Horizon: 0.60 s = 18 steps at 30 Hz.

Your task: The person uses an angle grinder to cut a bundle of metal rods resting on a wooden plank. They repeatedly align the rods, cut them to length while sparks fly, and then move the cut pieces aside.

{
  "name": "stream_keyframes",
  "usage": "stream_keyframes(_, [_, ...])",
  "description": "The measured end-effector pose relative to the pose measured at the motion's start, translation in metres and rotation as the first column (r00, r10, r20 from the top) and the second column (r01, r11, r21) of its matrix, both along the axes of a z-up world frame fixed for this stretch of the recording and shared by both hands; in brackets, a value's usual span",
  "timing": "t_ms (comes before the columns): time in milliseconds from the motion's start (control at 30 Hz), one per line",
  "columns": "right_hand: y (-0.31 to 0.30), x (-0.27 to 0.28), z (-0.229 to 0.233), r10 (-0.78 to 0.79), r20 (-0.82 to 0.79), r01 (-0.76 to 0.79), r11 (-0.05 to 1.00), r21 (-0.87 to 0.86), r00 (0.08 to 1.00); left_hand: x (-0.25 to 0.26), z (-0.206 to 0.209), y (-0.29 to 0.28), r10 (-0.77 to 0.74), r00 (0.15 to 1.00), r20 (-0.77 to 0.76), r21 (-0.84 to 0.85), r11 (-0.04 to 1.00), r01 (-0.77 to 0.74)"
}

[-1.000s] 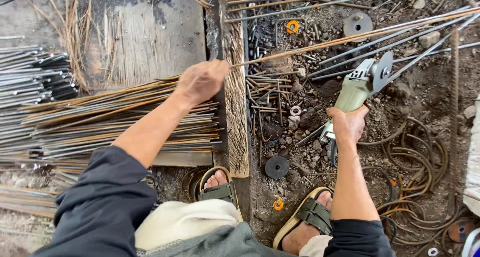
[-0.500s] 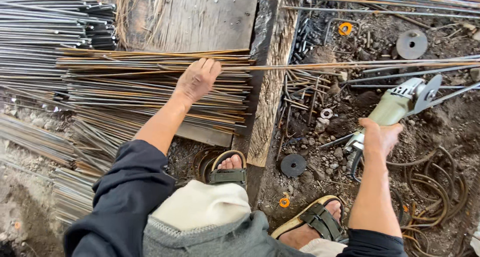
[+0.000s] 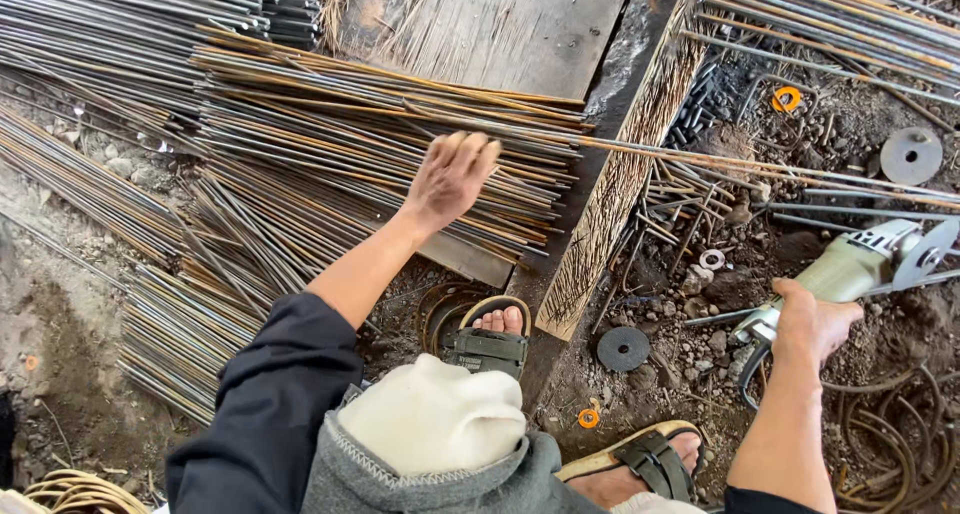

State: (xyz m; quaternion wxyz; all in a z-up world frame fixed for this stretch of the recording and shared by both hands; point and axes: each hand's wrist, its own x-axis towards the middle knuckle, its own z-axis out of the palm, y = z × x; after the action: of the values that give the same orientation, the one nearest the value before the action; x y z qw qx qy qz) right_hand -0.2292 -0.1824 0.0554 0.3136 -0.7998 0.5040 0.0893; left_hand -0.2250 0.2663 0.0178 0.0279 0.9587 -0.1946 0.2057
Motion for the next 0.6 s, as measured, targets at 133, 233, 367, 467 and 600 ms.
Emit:
stream_keyframes(133, [0.007, 0.003, 0.000, 0.031, -0.035, -0.032, 0.999, -0.034, 0.999, 0.043, 0.006, -0.031, -0.044, 0.996, -0.084, -0.017, 0.999, 0.042])
stream_keyframes(233, [0.005, 0.006, -0.001, 0.019, -0.024, -0.019, 1.000, -0.015, 1.000, 0.063, -0.009, -0.037, -0.080, 0.973, -0.216, -0.052, 0.996, 0.071])
stream_keyframes(367, [0.013, 0.005, 0.007, 0.014, -0.022, -0.014, 1.000, -0.001, 1.000, 0.073, -0.015, -0.031, -0.282, 0.955, -0.092, -0.044, 0.959, 0.279])
stream_keyframes(467, [0.008, 0.006, 0.000, 0.032, -0.007, -0.032, 0.999, -0.007, 0.999, 0.080, -0.033, -0.027, -0.315, 0.947, 0.057, 0.032, 0.949, 0.313])
stream_keyframes(600, [0.012, 0.004, 0.004, 0.029, -0.004, -0.029, 0.999, -0.012, 1.000, 0.077, -0.028, -0.029, -0.307, 0.951, 0.042, 0.048, 0.951, 0.305])
